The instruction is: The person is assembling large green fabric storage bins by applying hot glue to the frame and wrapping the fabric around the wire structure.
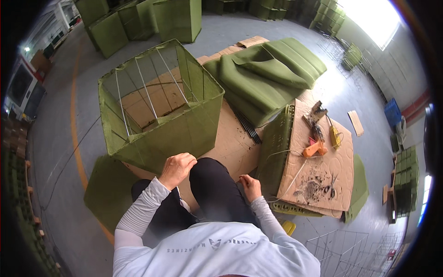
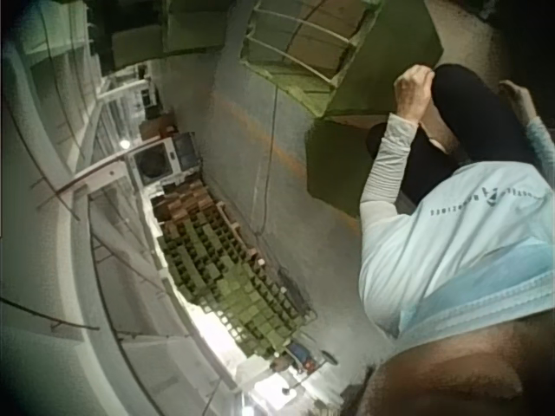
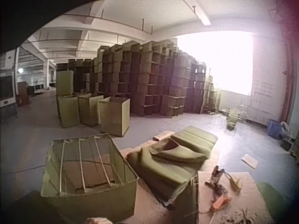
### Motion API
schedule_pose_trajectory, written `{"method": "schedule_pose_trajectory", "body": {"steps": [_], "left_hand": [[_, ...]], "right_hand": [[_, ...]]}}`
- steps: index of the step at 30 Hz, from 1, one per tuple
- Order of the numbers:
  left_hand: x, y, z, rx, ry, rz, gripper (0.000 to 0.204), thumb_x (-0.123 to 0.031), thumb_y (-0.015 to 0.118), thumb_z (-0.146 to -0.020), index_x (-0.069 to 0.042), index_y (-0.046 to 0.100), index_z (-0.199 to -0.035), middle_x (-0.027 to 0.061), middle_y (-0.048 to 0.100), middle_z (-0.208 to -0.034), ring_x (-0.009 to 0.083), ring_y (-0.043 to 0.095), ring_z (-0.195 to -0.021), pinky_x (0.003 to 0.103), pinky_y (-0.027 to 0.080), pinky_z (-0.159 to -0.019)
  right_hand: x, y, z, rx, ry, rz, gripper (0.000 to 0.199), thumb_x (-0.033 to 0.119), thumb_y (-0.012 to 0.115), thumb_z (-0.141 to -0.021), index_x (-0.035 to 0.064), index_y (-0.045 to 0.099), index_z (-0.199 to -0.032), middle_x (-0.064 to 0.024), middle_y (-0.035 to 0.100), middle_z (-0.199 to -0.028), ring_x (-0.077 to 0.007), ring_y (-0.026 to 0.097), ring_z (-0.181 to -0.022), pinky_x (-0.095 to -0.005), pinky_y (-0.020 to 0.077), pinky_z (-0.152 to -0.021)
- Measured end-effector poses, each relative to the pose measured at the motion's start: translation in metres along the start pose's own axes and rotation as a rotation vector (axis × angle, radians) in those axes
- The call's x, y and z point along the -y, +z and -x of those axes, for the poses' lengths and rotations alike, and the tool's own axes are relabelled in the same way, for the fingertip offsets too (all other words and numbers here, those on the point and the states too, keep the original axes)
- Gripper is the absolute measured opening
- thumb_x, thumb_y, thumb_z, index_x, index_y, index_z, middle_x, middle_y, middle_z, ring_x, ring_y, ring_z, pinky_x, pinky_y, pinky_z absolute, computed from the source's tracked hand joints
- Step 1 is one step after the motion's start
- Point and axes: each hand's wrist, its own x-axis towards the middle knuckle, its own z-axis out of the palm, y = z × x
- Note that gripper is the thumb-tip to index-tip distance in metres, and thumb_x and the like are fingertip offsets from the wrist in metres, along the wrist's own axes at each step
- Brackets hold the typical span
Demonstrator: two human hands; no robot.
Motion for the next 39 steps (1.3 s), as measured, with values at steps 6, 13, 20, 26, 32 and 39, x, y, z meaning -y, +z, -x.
{"method": "schedule_pose_trajectory", "body": {"steps": [6, 13, 20, 26, 32, 39], "left_hand": [[0.001, -0.001, 0.003, -0.062, -0.036, -0.104, 0.008, -0.013, 0.067, -0.081, -0.006, 0.064, -0.083, 0.0095, 0.064, -0.077, 0.0284, 0.064, -0.073, 0.039, 0.05, -0.063], [-0.004, 0.002, -0.013, -0.081, -0.208, 0.207, 0.005, -0.007, 0.065, -0.082, -0.002, 0.065, -0.081, 0.011, 0.067, -0.075, 0.0234, 0.067, -0.067, 0.032, 0.051, -0.06], [-0.067, 0.034, -0.051, 0.105, 0.143, 0.173, 0.011, -0.005, 0.071, -0.076, -0.001, 0.061, -0.078, 0.0101, 0.061, -0.073, 0.0251, 0.062, -0.066, 0.033, 0.046, -0.058], [-0.086, 0.057, -0.062, 0.169, 0.433, 0.003, 0.023, -0.011, 0.074, -0.07, -0.006, 0.051, -0.07, 0.0075, 0.052, -0.067, 0.0263, 0.056, -0.063, 0.037, 0.044, -0.055], [-0.089, 0.072, -0.06, 0.227, 0.697, -0.041, 0.028, -0.017, 0.075, -0.067, -0.007, 0.048, -0.067, 0.007, 0.047, -0.064, 0.0244, 0.053, -0.062, 0.036, 0.044, -0.054], [-0.083, 0.08, -0.059, 0.242, 0.644, -0.013, 0.019, -0.008, 0.072, -0.07, -0.005, 0.053, -0.073, 0.0089, 0.051, -0.068, 0.0259, 0.057, -0.067, 0.036, 0.047, -0.058]], "right_hand": [[0.021, 0.011, -0.022, 0.013, -0.121, 0.069, 0.015, 0.012, 0.063, -0.087, 0.0028, 0.065, -0.099, -0.0166, 0.069, -0.088, -0.0321, 0.067, -0.081, -0.0368, 0.0532, -0.07], [0.052, -0.005, -0.048, -0.016, -0.074, -0.129, 0.014, 0.013, 0.062, -0.087, 0.0034, 0.065, -0.097, -0.0167, 0.068, -0.088, -0.0324, 0.066, -0.084, -0.0379, 0.0525, -0.073], [0.107, -0.034, -0.056, 0.28, 0.104, -0.961, 0.034, 0.031, 0.046, -0.1, 0.0011, 0.062, -0.106, -0.0053, 0.067, -0.09, -0.0121, 0.064, -0.084, -0.0259, 0.051, -0.072], [0.091, -0.067, -0.043, 0.449, 0.228, -0.97, 0.025, 0.027, 0.062, -0.093, 0.0024, 0.067, -0.093, -0.0042, 0.07, -0.083, -0.0089, 0.065, -0.077, -0.0216, 0.0502, -0.063], [0.071, -0.065, -0.024, 0.371, 0.222, -0.866, 0.021, 0.022, 0.063, -0.092, 0.0021, 0.067, -0.085, -0.0036, 0.069, -0.076, -0.0089, 0.065, -0.071, -0.0226, 0.0498, -0.059], [0.078, -0.078, -0.019, 0.097, 0.032, -0.418, 0.009, 0.007, 0.052, -0.093, 0.0004, 0.054, -0.087, -0.0119, 0.064, -0.071, -0.0235, 0.066, -0.066, -0.0339, 0.0505, -0.062]]}}
